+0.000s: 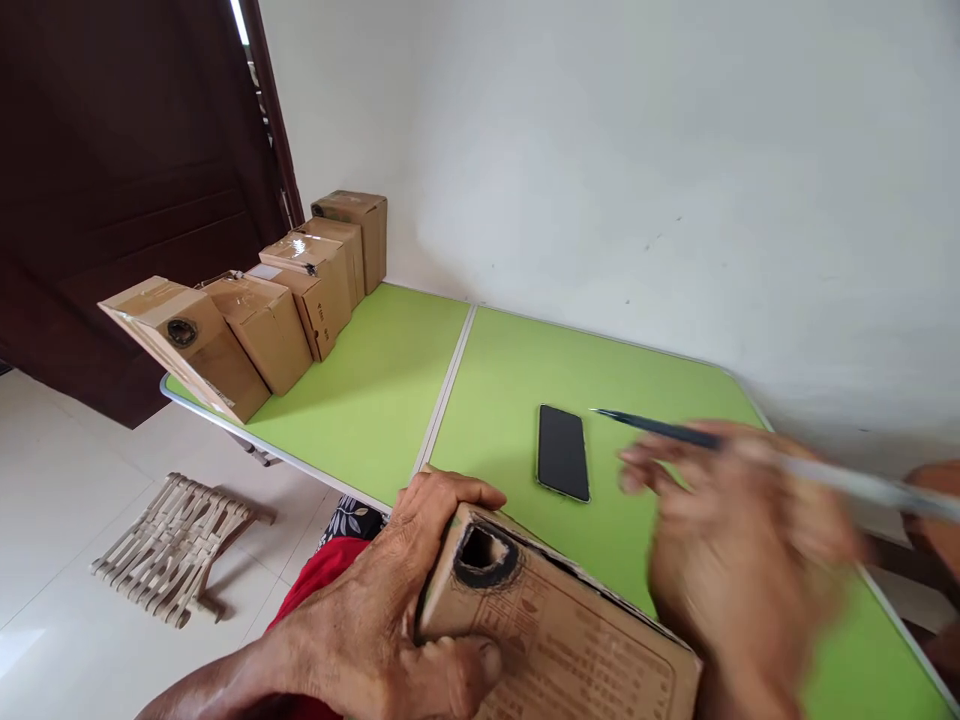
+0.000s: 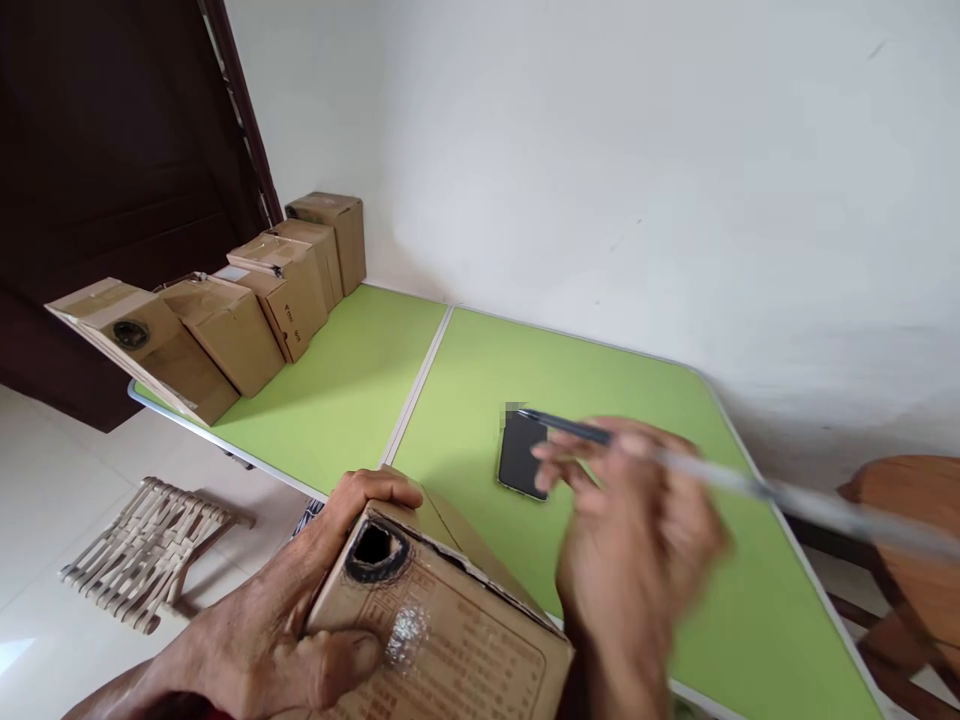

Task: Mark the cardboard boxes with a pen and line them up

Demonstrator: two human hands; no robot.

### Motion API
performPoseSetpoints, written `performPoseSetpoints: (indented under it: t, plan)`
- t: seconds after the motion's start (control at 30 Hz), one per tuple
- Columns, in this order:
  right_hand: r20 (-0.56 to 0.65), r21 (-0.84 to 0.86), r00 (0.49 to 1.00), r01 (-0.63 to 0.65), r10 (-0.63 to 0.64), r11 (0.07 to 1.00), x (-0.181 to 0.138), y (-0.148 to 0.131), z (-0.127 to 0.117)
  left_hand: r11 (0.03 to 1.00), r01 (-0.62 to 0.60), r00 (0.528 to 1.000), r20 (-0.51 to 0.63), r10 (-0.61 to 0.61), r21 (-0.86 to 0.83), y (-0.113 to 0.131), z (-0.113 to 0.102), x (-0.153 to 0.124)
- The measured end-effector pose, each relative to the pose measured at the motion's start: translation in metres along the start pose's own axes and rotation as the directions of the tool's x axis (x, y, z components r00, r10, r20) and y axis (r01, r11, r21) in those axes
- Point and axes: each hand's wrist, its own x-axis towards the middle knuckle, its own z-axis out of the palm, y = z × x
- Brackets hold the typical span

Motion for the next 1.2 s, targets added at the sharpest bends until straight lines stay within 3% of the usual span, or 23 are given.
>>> performPoseSetpoints:
  t: [0.03, 0.13, 0.23, 0.37, 0.53, 0.67, 0.8, 0.9, 1.07, 1.2]
  plan:
    - [0.047, -0.202, 0.998, -0.027, 0.037, 0.979, 0.019, 0.007, 0.014, 1.0, 0.013, 1.0, -0.006, -0.014, -0.015, -0.001, 0.0, -0.002]
    - [0.276, -0.495, 0.94, -0.041, 0.202, 0.868, 0.061, 0.045, 0.056, 0.997, 0.056, 0.998, -0.019, -0.057, -0.048, -0.002, -0.002, -0.005]
    - [0.298, -0.72, 0.882, -0.043, 0.365, 0.693, 0.073, 0.083, 0.09, 0.991, 0.111, 0.994, -0.016, -0.112, -0.075, -0.002, -0.005, -0.006]
    - [0.273, -0.854, 0.832, -0.021, 0.483, 0.519, 0.067, 0.105, 0.109, 0.991, 0.085, 0.996, 0.004, -0.085, -0.107, -0.003, -0.008, -0.005]
    - [0.278, -0.897, 0.825, 0.041, 0.491, 0.44, 0.053, 0.1, 0.104, 0.995, 0.054, 0.999, 0.004, -0.054, -0.084, -0.008, -0.009, -0.005]
    - [0.226, -0.907, 0.879, 0.033, 0.419, 0.42, 0.036, 0.088, 0.083, 0.995, 0.049, 0.999, 0.001, -0.049, -0.09, -0.009, -0.008, -0.008]
    - [0.049, -0.917, 0.917, -0.115, 0.396, 0.381, 0.025, 0.09, 0.057, 0.999, 0.008, 1.0, -0.006, -0.008, -0.046, -0.008, -0.007, -0.01]
    - [-0.014, -0.889, 0.895, -0.215, 0.445, 0.405, 0.028, 0.102, 0.048, 0.999, 0.026, 1.0, -0.01, -0.027, -0.033, -0.008, -0.006, -0.01]
    - [-0.047, -0.759, 0.855, -0.367, 0.517, 0.538, 0.047, 0.121, 0.04, 0.998, 0.036, 0.999, -0.002, -0.036, -0.053, -0.007, -0.005, -0.01]
    - [0.028, -0.536, 0.804, -0.489, 0.594, 0.688, 0.053, 0.133, 0.033, 0.994, 0.069, 0.998, 0.001, -0.069, -0.088, -0.009, -0.005, -0.013]
